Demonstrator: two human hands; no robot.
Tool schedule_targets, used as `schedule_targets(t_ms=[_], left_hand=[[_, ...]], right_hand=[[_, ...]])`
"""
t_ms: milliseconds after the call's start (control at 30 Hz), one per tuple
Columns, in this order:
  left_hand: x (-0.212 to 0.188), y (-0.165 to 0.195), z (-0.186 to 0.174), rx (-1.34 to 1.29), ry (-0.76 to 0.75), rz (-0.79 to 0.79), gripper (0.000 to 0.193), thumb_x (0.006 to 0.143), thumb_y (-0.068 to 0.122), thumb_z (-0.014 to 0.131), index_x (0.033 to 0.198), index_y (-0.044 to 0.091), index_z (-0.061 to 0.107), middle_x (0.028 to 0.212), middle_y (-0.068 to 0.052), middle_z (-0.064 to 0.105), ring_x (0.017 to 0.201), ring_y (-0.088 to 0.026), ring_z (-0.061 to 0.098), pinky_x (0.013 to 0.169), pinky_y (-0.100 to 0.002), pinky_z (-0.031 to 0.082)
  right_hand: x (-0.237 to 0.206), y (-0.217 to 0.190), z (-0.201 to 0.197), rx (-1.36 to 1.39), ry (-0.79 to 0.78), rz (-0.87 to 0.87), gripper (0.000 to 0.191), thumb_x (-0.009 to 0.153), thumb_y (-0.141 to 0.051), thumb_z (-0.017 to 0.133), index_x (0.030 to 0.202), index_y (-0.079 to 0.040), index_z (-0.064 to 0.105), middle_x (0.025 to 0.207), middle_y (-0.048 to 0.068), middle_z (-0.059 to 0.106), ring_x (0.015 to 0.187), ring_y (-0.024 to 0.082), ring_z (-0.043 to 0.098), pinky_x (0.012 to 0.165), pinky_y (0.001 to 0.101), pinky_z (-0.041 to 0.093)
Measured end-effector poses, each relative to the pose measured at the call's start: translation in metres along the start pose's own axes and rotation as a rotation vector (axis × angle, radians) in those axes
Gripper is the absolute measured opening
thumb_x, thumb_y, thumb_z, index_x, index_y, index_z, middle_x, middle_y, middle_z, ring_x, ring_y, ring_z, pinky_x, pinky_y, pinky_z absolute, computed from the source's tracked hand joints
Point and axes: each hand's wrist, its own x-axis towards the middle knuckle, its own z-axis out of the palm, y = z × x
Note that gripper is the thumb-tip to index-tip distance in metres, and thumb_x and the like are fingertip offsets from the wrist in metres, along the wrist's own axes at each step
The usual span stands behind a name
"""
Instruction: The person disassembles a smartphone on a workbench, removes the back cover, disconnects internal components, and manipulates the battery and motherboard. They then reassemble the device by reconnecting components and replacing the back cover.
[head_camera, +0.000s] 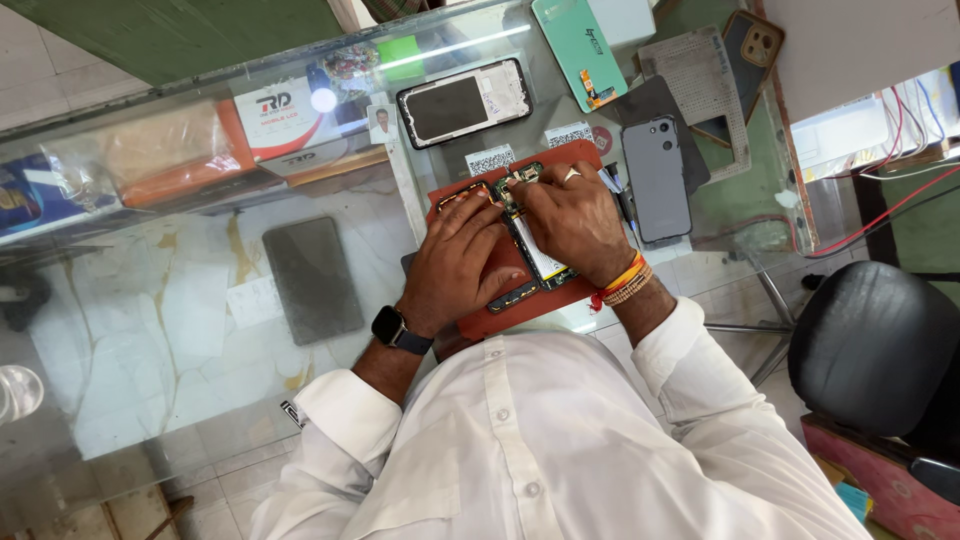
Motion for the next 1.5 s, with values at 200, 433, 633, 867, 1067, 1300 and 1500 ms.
schedule_targets(t_ms=[200,433,633,867,1067,1300,1500], left_hand=[[-0.001,0.001,-0.001,0.003,-0.003,0.014,0.057,0.092,0.048,0.074,0.121,0.0,0.067,0.142,-0.015,0.061,0.143,-0.033,0.047,0.121,-0.053,0.035],[0.0,0.001,-0.002,-0.001,-0.014,0.013,0.053,0.091,0.046,0.074,0.12,0.002,0.069,0.14,-0.015,0.062,0.142,-0.033,0.047,0.121,-0.052,0.035],[-0.002,-0.002,0.0,-0.021,-0.011,0.016,0.053,0.091,0.044,0.075,0.121,0.001,0.068,0.142,-0.015,0.06,0.143,-0.034,0.045,0.121,-0.053,0.034],[-0.003,-0.003,0.0,-0.022,0.004,0.016,0.052,0.091,0.043,0.074,0.12,0.0,0.068,0.142,-0.015,0.06,0.143,-0.034,0.046,0.121,-0.053,0.035],[-0.003,-0.002,-0.001,-0.036,0.053,0.013,0.049,0.093,0.043,0.073,0.117,0.0,0.069,0.138,-0.015,0.062,0.141,-0.034,0.048,0.119,-0.052,0.038],[-0.004,-0.004,-0.007,-0.087,0.256,-0.106,0.028,0.097,0.024,0.074,0.111,0.0,0.069,0.137,-0.016,0.063,0.135,-0.035,0.055,0.116,-0.048,0.044],[-0.003,-0.004,-0.01,-0.153,0.346,-0.175,0.022,0.097,0.018,0.074,0.109,0.0,0.069,0.136,-0.015,0.064,0.132,-0.035,0.058,0.111,-0.046,0.049]], right_hand=[[0.0,0.0,0.003,0.032,-0.025,-0.014,0.013,0.091,-0.008,0.073,0.104,-0.005,0.071,0.087,0.002,0.07,0.086,0.022,0.062,0.081,0.0407,0.049],[0.0,0.0,-0.003,0.165,0.127,0.055,0.017,0.089,0.002,0.071,0.102,-0.007,0.068,0.095,0.007,0.071,0.09,0.026,0.066,0.081,0.0413,0.051],[-0.014,-0.017,0.001,0.332,0.094,0.259,0.015,0.092,0.006,0.071,0.104,-0.003,0.066,0.094,0.01,0.068,0.083,0.028,0.066,0.074,0.0402,0.052],[-0.014,-0.018,0.006,0.18,0.067,0.115,0.014,0.088,0.004,0.072,0.1,-0.004,0.068,0.085,0.008,0.069,0.079,0.028,0.066,0.075,0.0418,0.052],[-0.016,-0.023,0.004,0.067,0.081,0.041,0.011,0.09,0.001,0.072,0.101,-0.003,0.07,0.095,0.008,0.074,0.092,0.025,0.071,0.081,0.0397,0.054],[-0.018,-0.028,0.008,-0.014,0.019,0.034,0.013,0.086,0.0,0.072,0.098,-0.004,0.067,0.1,0.008,0.074,0.098,0.025,0.069,0.082,0.0409,0.051],[-0.014,-0.024,0.02,0.288,0.232,0.188,0.024,0.087,0.013,0.059,0.103,-0.004,0.058,0.104,0.011,0.063,0.095,0.029,0.063,0.086,0.0404,0.051]])
